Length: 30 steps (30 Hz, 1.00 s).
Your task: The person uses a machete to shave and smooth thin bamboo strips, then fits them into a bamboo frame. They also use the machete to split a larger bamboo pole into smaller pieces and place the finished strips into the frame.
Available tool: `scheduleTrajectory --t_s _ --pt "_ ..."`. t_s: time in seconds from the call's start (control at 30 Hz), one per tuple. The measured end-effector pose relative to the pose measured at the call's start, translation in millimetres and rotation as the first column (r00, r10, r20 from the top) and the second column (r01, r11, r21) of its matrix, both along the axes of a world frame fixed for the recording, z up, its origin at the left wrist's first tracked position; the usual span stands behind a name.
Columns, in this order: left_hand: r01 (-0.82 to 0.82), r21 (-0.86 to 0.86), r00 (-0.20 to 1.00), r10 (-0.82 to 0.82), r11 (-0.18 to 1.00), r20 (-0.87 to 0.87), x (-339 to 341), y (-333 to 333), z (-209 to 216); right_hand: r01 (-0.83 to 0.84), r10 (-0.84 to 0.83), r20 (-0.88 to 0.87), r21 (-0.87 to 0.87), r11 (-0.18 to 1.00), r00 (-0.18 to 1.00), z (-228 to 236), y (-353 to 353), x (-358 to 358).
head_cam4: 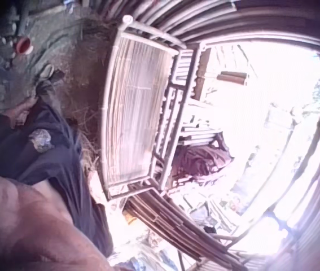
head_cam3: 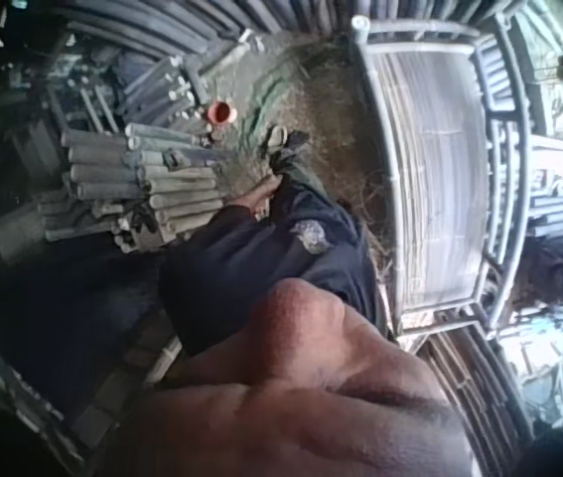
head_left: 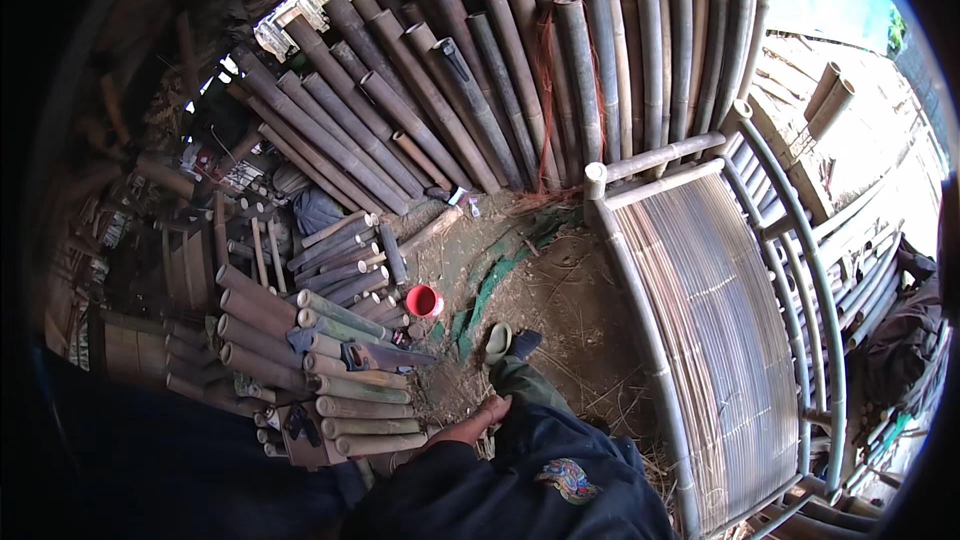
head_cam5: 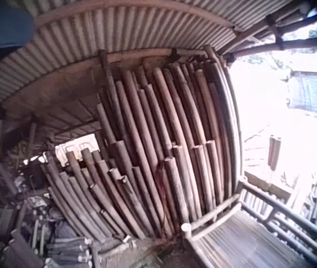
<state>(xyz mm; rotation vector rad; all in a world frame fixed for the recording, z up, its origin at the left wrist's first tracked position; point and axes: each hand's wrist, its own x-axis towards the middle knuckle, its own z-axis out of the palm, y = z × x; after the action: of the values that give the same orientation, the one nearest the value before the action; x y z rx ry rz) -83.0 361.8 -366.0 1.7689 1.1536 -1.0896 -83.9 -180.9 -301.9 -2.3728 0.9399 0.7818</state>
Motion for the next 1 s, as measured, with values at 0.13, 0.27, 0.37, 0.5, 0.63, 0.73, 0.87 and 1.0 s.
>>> scheduleTrajectory --t_s 0.13,0.27,0.37,0.5,0.63,0.73,0.87,1.0 --pt "0.055 -0.027 0.998 -0.055 0.998 -0.002 1 69 -7 0.06 -0.059 -0.053 0.012 0.998 0.997 17 78 19" --pt "0.486 -0.079 0.848 -0.447 0.871 0.284 14 140 -5 0.204 -0.2 -0.046 0.087 0.975 0.979 28 150 27" --pt "0.521 -0.095 0.803 -0.449 0.848 0.392 -8 164 -14 0.071 -0.071 0.047 -0.006 0.997 0.996 64 214 50" --pt "0.59 -0.213 0.784 -0.49 0.779 0.382 -12 197 -40 -0.118 0.12 0.001 -0.2 0.973 0.993 63 258 43" --pt "0.45 -0.17 0.876 -0.395 0.877 0.277 9 217 -34 0.126 -0.122 -0.057 0.07 0.99 0.991 88 291 35" --pt "0.565 -0.165 0.806 -0.499 0.808 0.319 4 230 -48 0.279 -0.258 -0.148 0.15 0.948 0.955 27 245 -15" --pt "0.765 -0.111 0.586 -0.615 0.634 0.528 40 246 -67 0.461 -0.462 -0.026 0.132 0.878 0.887 52 263 -32" --pt "0.898 -0.126 0.435 -0.808 0.422 0.396 119 218 -44 0.568 -0.563 0.074 -0.088 0.818 0.823 -7 243 -146"
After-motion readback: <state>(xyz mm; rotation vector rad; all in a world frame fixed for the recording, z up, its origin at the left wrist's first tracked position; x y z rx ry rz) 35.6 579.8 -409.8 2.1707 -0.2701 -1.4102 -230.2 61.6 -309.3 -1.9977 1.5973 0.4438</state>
